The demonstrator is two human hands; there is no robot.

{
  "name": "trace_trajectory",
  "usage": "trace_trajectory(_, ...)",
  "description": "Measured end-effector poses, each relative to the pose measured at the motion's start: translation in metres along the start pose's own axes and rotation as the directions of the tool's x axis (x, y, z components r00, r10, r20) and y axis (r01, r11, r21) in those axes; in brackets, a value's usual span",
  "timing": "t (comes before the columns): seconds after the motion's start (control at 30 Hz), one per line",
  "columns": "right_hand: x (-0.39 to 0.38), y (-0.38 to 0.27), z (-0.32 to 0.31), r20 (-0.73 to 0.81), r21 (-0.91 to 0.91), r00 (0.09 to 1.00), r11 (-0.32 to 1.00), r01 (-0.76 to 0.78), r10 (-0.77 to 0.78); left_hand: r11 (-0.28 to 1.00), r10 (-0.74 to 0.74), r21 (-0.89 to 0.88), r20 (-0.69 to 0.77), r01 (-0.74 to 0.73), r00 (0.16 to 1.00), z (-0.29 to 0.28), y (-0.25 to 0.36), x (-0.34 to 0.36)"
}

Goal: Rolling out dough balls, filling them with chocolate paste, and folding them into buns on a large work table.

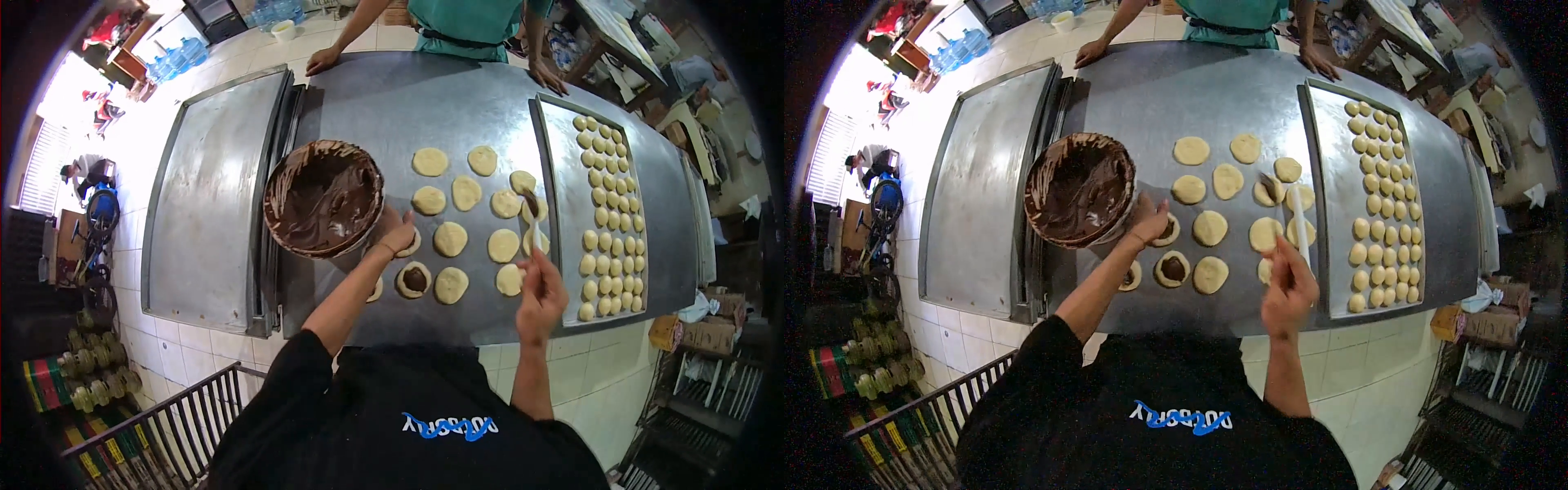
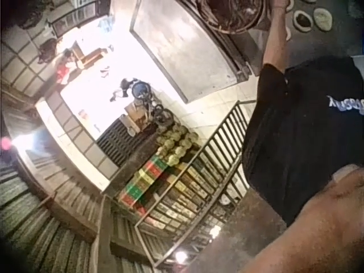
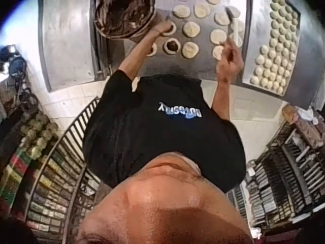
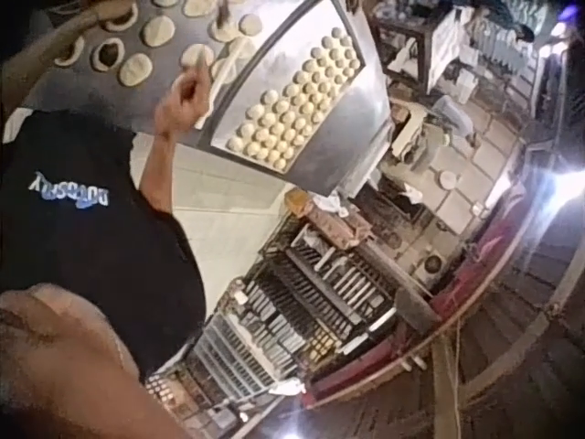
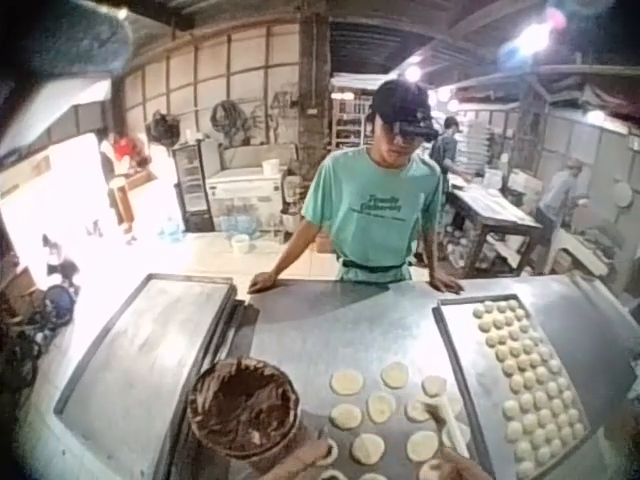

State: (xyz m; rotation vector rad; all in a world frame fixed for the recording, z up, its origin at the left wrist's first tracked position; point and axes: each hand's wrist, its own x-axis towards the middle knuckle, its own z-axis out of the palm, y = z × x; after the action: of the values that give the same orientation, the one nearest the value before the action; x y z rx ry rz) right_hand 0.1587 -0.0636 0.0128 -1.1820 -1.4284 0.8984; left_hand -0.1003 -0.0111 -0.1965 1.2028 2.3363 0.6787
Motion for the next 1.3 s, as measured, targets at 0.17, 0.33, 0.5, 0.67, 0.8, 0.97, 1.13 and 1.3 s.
trace_trajectory(0.17, -0.008, 0.020, -0.043, -0.079, -0.013, 0.986, 0.989, -0.149, 0.147, 0.984, -0.128, -0.111, 0.125, 0.142, 0.984, 0.032, 0.074, 0.045)
trace_trajectory(0.33, 0.015, -0.004, -0.008, 0.020, 0.111, 0.980, 0.974, -0.197, 0.196, 0.897, 0.267, -0.442, 0.548, 0.004, 0.793, -0.005, 0.108, -0.009)
trace_trajectory(0.5, 0.049, -0.047, 0.093, 0.678, -0.105, 0.733, 0.994, 0.026, 0.052, 0.118, 0.293, -0.854, 0.517, 0.506, 0.804, -0.138, 0.054, -0.134)
trace_trajectory(0.67, 0.049, -0.035, 0.233, 0.862, -0.104, 0.459, 0.810, 0.577, -0.215, -0.287, 0.048, -0.806, 0.527, 0.517, 0.848, -0.161, -0.030, -0.182)
trace_trajectory(0.8, 0.019, -0.060, 0.264, 0.908, -0.404, 0.380, 0.609, 0.682, 0.177, -0.435, -0.046, -0.749, 0.573, 0.501, 0.818, -0.179, -0.089, -0.201)
trace_trajectory(0.97, 0.009, -0.048, 0.250, 0.908, -0.255, 0.418, 0.816, 0.519, 0.018, 0.055, -0.294, -0.976, 0.184, 0.209, 0.938, -0.183, -0.118, -0.202)
trace_trajectory(1.13, -0.007, -0.053, 0.224, 0.781, -0.292, 0.557, 0.953, -0.076, 0.284, 0.282, -0.347, -0.956, -0.023, 0.081, 0.937, -0.212, -0.108, -0.165)
trace_trajectory(1.3, -0.023, -0.066, 0.190, 0.788, -0.139, 0.566, 0.965, -0.220, 0.243, 0.168, -0.202, -0.985, -0.082, -0.048, 0.976, -0.238, -0.078, -0.123)
